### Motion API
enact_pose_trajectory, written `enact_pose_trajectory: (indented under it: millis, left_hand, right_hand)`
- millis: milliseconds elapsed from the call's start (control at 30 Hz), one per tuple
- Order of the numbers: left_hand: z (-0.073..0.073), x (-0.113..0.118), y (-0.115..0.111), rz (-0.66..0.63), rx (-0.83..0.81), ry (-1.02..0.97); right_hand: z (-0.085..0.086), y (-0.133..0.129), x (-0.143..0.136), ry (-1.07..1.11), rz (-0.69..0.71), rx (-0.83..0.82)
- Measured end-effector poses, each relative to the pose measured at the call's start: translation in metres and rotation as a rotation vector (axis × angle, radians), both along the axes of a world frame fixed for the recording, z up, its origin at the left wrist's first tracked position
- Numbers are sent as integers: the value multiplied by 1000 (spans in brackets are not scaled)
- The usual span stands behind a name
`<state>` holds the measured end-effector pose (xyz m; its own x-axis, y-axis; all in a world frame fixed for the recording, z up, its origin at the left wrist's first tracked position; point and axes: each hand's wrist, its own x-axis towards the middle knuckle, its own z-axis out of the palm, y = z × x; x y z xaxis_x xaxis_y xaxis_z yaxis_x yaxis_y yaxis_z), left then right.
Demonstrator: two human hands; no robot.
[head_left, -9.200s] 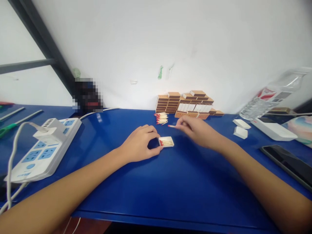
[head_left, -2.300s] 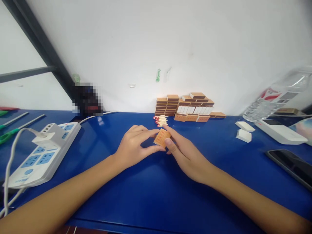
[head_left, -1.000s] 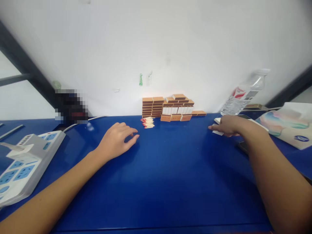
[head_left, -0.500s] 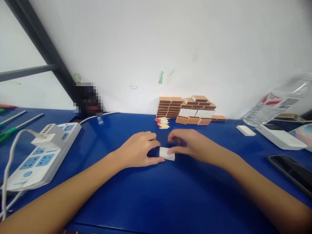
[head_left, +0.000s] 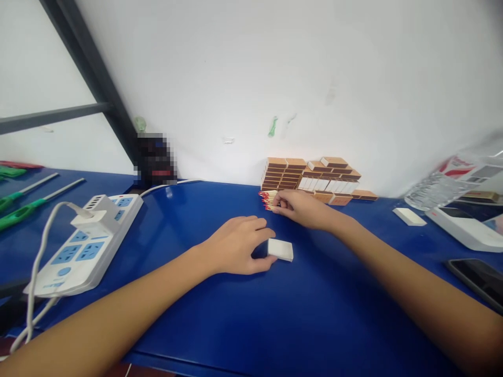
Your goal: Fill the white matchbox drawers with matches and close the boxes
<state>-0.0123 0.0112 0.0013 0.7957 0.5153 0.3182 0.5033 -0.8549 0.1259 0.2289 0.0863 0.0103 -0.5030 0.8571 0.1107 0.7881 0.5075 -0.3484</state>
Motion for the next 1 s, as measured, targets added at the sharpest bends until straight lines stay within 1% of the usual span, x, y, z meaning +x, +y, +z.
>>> enact_pose_trajectory:
  millis: [100,233,467,533,633,733,833,900,933,1000]
  left_hand:
    - [-2,1,0,-2,-11,-2]
    - [-3,3,-1,-8,-32,-12]
    - [-3,3,-1,-12,-32,-11]
    - [-3,3,-1,0,-47,-4]
    - [-2,3,0,15,-70,2]
    - [-1,2,0,36,-83,-4]
    - [2,1,1,61,-101,-4]
    - [3,1,1,75,-125,7]
    - [4,1,1,81,-135,11]
    - [5,1,2,90,-146,11]
  right_hand:
    - [4,2,-3,-45,-4,-6]
    - [7,0,-7,-153,-43,-44]
    - [9,-21,-8,-254,-75,-34]
    - [9,-28,-3,-266,-79,-38]
    - [4,-35,12,-258,-97,-4]
    - [-2,-41,33,-291,-140,78]
    - [-5,-50,49,-396,-215,197]
    - [-3,-58,51,-413,-245,261]
    - [-1,-63,50,-382,-235,272]
    - [3,-73,41,-256,-169,227]
